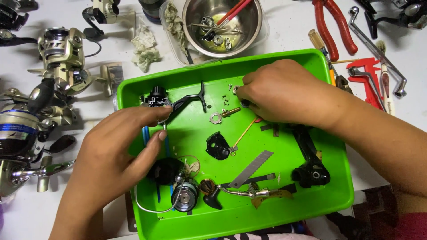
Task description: Repairing and maintaining fishing reels by disassembling parts and applying lubricant with a small tool.
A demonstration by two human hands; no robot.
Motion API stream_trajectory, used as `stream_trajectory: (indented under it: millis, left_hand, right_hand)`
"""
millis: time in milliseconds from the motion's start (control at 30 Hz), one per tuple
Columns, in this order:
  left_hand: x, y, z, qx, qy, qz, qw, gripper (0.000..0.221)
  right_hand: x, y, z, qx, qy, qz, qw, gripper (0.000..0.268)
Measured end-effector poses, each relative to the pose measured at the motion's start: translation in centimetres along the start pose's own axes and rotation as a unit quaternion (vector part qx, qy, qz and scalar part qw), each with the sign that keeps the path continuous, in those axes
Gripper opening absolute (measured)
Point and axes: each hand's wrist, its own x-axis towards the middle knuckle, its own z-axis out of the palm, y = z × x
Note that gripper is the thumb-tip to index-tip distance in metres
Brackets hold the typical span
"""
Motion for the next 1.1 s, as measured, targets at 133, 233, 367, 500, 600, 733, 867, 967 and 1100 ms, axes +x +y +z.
stream_trajectory:
  millis: [133, 233, 367, 500, 600, 733, 867, 967, 1100]
  left_hand:
    - [0.1, -0.4, 0.1, -0.012, 0.013, 0.003, 1.0, 0.025]
    - [0.1, -0.9, 0.4, -0.007, 0.036, -0.006, 0.999, 0.024]
    - [-0.4, -2.2, 2.0, -0.029, 0.09, -0.035, 0.995, 0.018]
    - [-1.0, -3.3, 3.6, -0.075, 0.136, -0.073, 0.985, 0.021]
    - [-1.2, -3.3, 3.9, -0.103, 0.15, -0.104, 0.978, 0.024]
    - [-1.5, -3.8, 4.1, -0.137, 0.152, -0.139, 0.969, 0.026]
    - [-1.6, -4.0, 4.4, -0.139, 0.15, -0.147, 0.968, 0.029]
    - [-1.4, -4.0, 4.3, -0.137, 0.145, -0.15, 0.968, 0.027]
    - [-1.3, -3.7, 4.1, -0.139, 0.153, -0.128, 0.97, 0.026]
  right_hand:
    - [-0.4, 0.4, -1.0, 0.017, 0.024, -0.016, 0.999, 0.01]
    - [-0.6, 0.9, -3.4, 0.063, -0.036, 0.035, 0.997, 0.027]
    - [-1.1, 2.6, -3.9, 0.089, 0.042, 0.054, 0.994, 0.027]
    - [-1.0, 4.1, -4.3, 0.19, 0.121, 0.001, 0.974, 0.02]
    - [-0.1, 4.8, -3.6, 0.214, 0.149, -0.038, 0.965, 0.02]
    - [1.2, 4.8, -4.2, 0.214, 0.094, -0.005, 0.972, 0.022]
    - [2.0, 4.2, -5.8, 0.205, 0.006, 0.052, 0.977, 0.025]
    - [2.3, 3.1, -5.7, 0.179, -0.036, 0.06, 0.981, 0.026]
    - [2.4, 1.1, -4.3, 0.109, -0.071, 0.077, 0.989, 0.031]
